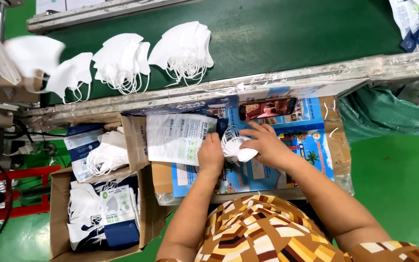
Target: The recorder is folding surgical masks and placing them into individual plastic packets or boxes at a production station.
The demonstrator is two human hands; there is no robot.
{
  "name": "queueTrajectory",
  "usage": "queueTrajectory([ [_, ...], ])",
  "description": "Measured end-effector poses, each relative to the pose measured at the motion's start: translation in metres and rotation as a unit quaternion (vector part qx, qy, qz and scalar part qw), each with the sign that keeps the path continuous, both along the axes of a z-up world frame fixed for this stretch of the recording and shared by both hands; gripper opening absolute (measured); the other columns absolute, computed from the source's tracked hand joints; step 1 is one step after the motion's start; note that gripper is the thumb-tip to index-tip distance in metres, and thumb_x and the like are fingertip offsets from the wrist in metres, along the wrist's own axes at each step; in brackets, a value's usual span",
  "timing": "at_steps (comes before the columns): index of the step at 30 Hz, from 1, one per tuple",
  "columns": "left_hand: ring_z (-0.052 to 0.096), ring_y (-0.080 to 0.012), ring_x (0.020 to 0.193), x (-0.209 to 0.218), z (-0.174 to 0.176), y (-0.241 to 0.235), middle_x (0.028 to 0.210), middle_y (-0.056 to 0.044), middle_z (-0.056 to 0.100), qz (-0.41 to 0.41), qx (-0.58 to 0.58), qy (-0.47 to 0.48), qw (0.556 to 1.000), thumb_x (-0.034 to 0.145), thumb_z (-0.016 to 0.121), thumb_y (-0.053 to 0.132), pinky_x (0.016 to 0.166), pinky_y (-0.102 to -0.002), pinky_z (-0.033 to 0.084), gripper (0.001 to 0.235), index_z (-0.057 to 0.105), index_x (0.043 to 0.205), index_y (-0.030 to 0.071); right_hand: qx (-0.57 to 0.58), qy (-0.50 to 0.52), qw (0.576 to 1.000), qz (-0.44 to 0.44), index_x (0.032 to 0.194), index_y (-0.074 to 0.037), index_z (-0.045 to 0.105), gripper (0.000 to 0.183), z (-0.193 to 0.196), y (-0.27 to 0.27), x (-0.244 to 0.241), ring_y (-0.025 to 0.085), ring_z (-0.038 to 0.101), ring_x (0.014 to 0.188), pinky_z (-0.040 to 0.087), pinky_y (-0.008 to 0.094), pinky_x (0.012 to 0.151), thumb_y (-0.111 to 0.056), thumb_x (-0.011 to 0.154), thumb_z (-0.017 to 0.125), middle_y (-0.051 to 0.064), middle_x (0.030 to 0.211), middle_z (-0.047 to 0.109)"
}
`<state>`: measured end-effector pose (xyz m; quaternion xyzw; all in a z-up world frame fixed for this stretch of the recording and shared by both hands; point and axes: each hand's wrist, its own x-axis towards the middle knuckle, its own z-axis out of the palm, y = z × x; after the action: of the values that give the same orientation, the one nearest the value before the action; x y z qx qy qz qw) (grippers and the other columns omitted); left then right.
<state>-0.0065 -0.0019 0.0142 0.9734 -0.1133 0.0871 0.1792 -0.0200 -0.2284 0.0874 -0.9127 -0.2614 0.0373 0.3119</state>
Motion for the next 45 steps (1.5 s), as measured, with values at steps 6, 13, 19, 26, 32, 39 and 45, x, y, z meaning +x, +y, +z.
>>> queueTrajectory([
  [6,0.066,-0.0376,0.085,0.009,0.012,0.011,0.096,-0.016,0.068,0.057,-0.186,0.11,0.975,0.094,0.066,0.03,0.074,-0.047,0.053,0.025,0.066,0.094,0.005,0.019,0.073,0.997,0.003,0.106,-0.02,0.078,0.043,0.01,0.007,-0.017,0.026,0.058,0.12,0.044,0.042,0.104,-0.001,0.067,0.078,0.003,0.115,0.072],
  [13,0.07,-0.0324,0.086,-0.005,0.058,0.008,0.098,-0.016,0.071,-0.009,-0.36,0.044,0.932,0.09,0.071,0.018,0.078,-0.042,0.057,0.021,0.068,0.102,0.001,0.466,0.343,0.793,-0.192,0.105,-0.012,0.068,0.028,-0.028,0.045,-0.02,0.009,0.067,0.091,0.056,0.028,0.08,-0.01,0.08,0.08,0.0,0.099,0.073],
  [19,0.07,-0.0274,0.087,-0.031,0.058,0.004,0.1,-0.014,0.07,-0.099,-0.351,-0.085,0.927,0.088,0.073,0.004,0.078,-0.036,0.057,0.02,0.068,0.107,0.001,0.333,0.208,0.874,-0.288,0.103,-0.007,0.075,0.026,-0.036,0.035,-0.014,0.011,0.071,0.086,0.057,0.03,0.079,-0.012,0.08,0.083,0.003,0.096,0.076],
  [26,0.065,-0.0261,0.077,-0.033,0.063,-0.012,0.09,-0.011,0.065,-0.184,-0.314,-0.07,0.929,0.089,0.074,0.0,0.07,-0.035,0.055,0.019,0.062,0.104,0.004,0.354,0.178,0.865,-0.309,0.111,-0.006,0.074,0.033,-0.035,0.031,-0.016,0.012,0.07,0.088,0.057,0.031,0.08,-0.012,0.08,0.082,0.001,0.099,0.077],
  [32,0.06,-0.0193,0.087,-0.028,0.091,-0.008,0.096,-0.003,0.062,-0.047,-0.517,0.084,0.851,0.089,0.075,0.01,0.085,-0.033,0.052,0.036,0.056,0.119,0.005,0.36,0.363,0.847,-0.143,0.122,-0.004,0.072,0.027,-0.06,0.016,-0.034,0.01,0.063,0.089,0.053,0.028,0.08,-0.01,0.095,0.067,0.004,0.097,0.071],
  [39,0.063,-0.0283,0.113,-0.029,0.107,0.006,0.101,-0.002,0.074,-0.158,-0.299,0.004,0.941,0.09,0.075,0.015,0.106,-0.043,0.036,0.004,0.072,0.091,0.012,0.309,0.203,0.928,-0.036,0.105,-0.005,0.074,0.015,-0.037,0.011,-0.043,0.022,0.065,0.088,0.053,0.032,0.076,-0.011,0.091,0.073,0.006,0.096,0.066],
  [45,0.062,-0.0279,0.109,-0.052,0.14,0.01,0.105,-0.005,0.071,-0.154,-0.294,-0.024,0.943,0.092,0.071,0.013,0.102,-0.041,0.038,0.007,0.07,0.097,0.009,0.095,0.25,0.964,-0.003,0.103,-0.011,0.076,0.018,0.015,0.013,-0.058,0.027,0.07,0.089,0.054,0.034,0.08,-0.021,0.088,0.076,0.011,0.098,0.072],
])
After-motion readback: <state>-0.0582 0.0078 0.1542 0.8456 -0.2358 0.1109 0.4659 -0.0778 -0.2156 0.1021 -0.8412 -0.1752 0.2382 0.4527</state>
